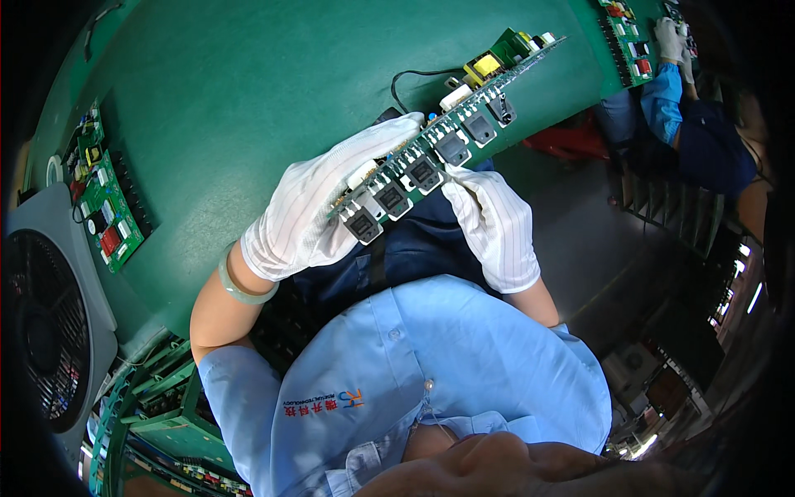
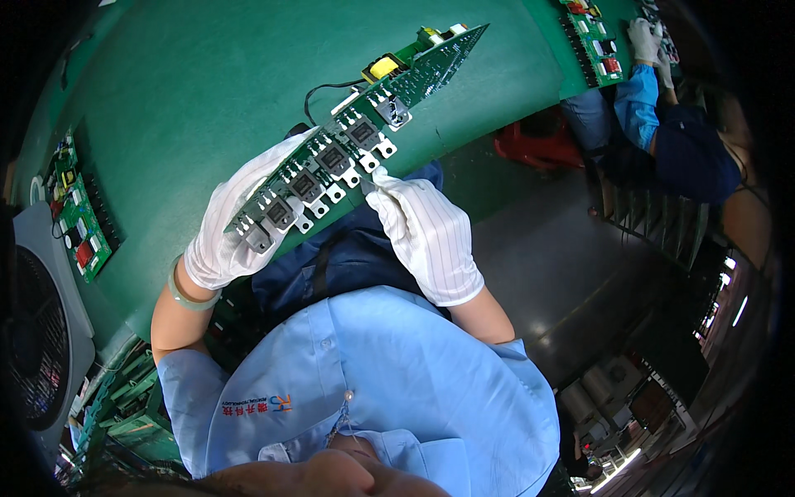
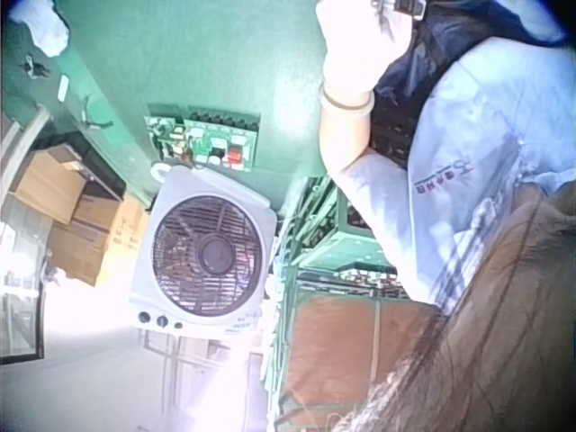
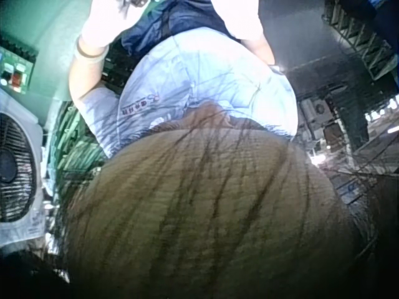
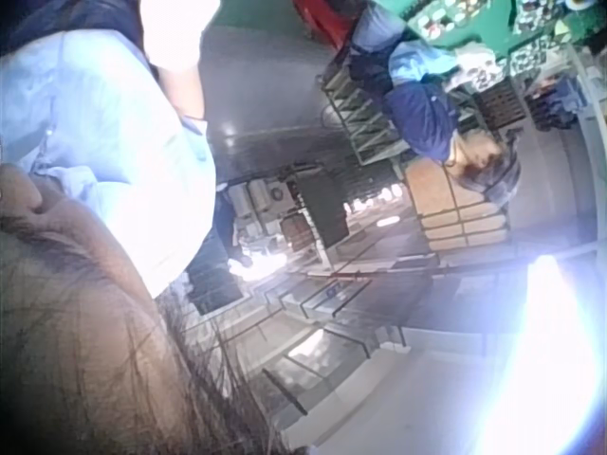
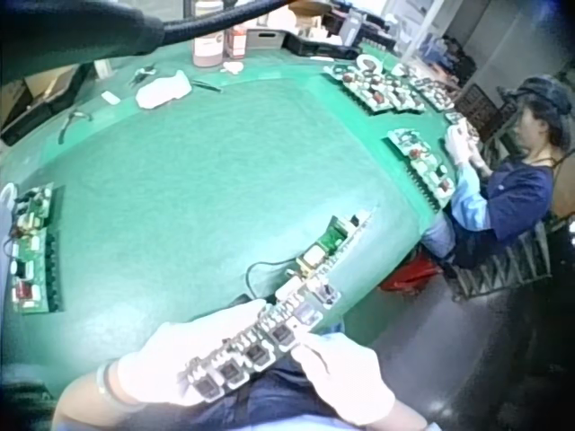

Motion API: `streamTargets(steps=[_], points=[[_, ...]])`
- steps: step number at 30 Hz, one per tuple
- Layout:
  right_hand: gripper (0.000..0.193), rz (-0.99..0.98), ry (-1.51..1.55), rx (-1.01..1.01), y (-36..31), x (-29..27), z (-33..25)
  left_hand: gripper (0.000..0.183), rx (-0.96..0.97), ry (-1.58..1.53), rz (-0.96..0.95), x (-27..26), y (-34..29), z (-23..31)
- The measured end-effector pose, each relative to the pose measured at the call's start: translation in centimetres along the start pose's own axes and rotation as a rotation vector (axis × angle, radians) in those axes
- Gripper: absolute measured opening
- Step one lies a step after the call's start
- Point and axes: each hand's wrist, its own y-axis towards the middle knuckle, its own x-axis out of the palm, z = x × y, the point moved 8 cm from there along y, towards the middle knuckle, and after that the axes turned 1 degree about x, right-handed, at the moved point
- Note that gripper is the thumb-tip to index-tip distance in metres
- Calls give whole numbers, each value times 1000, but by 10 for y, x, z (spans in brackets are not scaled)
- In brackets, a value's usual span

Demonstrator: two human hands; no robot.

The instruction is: The person cleans multiple green circuit boards at a workbench using a small metal scraper. They hold each board with gloved hands, flip it to access both sides, and scrape the surface to remove residue. The person handles the boards one at a time, placing them on a green tray after cleaning.

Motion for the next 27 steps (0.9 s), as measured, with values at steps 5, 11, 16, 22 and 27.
streamTargets(steps=[5, 11, 16, 22, 27], points=[[19, 17, -8, -10, 0, 0, 0, 52, -8, 89, -14, 3, -4, -3], [20, 9, -12, 17, 1, 0, 0, 51, 6, -5, -5, 1, -1, 0], [21, 69, 33, 5, 2, -4, -4, 52, 21, -19, 13, 1, -3, -2], [22, 44, -6, 6, 3, 4, -8, 53, 41, 0, -3, 1, -1, -1], [23, 72, -3, 40, 1, 6, -3, 56, -79, -49, -6, 2, -2, -2]])
